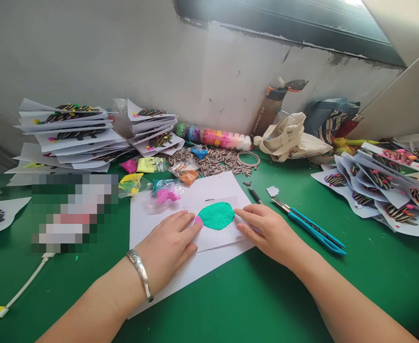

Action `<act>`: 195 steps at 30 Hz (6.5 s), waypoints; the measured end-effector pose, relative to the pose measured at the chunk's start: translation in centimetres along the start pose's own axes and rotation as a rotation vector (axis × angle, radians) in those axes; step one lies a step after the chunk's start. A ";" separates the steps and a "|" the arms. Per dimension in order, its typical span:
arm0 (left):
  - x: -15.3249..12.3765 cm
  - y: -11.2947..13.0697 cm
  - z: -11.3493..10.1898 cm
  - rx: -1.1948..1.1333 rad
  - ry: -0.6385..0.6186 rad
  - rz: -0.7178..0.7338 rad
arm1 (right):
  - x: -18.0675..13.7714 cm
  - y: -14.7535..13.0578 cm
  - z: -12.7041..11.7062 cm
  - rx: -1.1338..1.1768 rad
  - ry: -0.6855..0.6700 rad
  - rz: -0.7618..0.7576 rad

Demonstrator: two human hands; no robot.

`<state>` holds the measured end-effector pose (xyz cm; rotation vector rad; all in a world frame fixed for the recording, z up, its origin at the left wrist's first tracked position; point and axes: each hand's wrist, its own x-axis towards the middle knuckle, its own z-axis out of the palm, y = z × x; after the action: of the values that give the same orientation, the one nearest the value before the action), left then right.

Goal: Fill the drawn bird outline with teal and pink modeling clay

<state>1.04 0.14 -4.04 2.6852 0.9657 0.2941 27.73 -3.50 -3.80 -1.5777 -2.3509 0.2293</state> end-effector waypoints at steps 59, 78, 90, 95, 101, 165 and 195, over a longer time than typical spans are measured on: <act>0.5 -0.8 -1.1 0.001 -0.011 -0.038 | 0.6 -3.3 0.9 0.111 0.016 -0.173; 0.5 -1.4 -1.1 -0.081 0.054 -0.023 | 7.7 6.7 1.8 -0.443 0.057 0.271; 0.6 -1.6 -1.4 -0.099 0.080 -0.034 | 7.9 7.4 2.0 -0.453 0.192 0.203; 0.7 -1.6 -1.6 -0.104 0.064 -0.046 | 7.8 4.6 1.0 -0.363 0.352 0.169; 0.7 -1.6 -1.8 -0.106 0.135 -0.074 | 6.9 0.0 1.0 0.248 0.330 0.089; 0.4 -0.9 -1.1 -0.030 -0.068 -0.064 | 4.9 -4.7 4.2 -0.022 0.050 -0.354; 0.4 -0.8 -1.0 -0.028 -0.071 -0.085 | 4.9 -4.7 3.0 -0.106 -0.042 -0.294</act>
<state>0.59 1.18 -3.28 2.6019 1.0436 0.1926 20.91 -0.66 -4.53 -1.2576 -2.6280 0.0736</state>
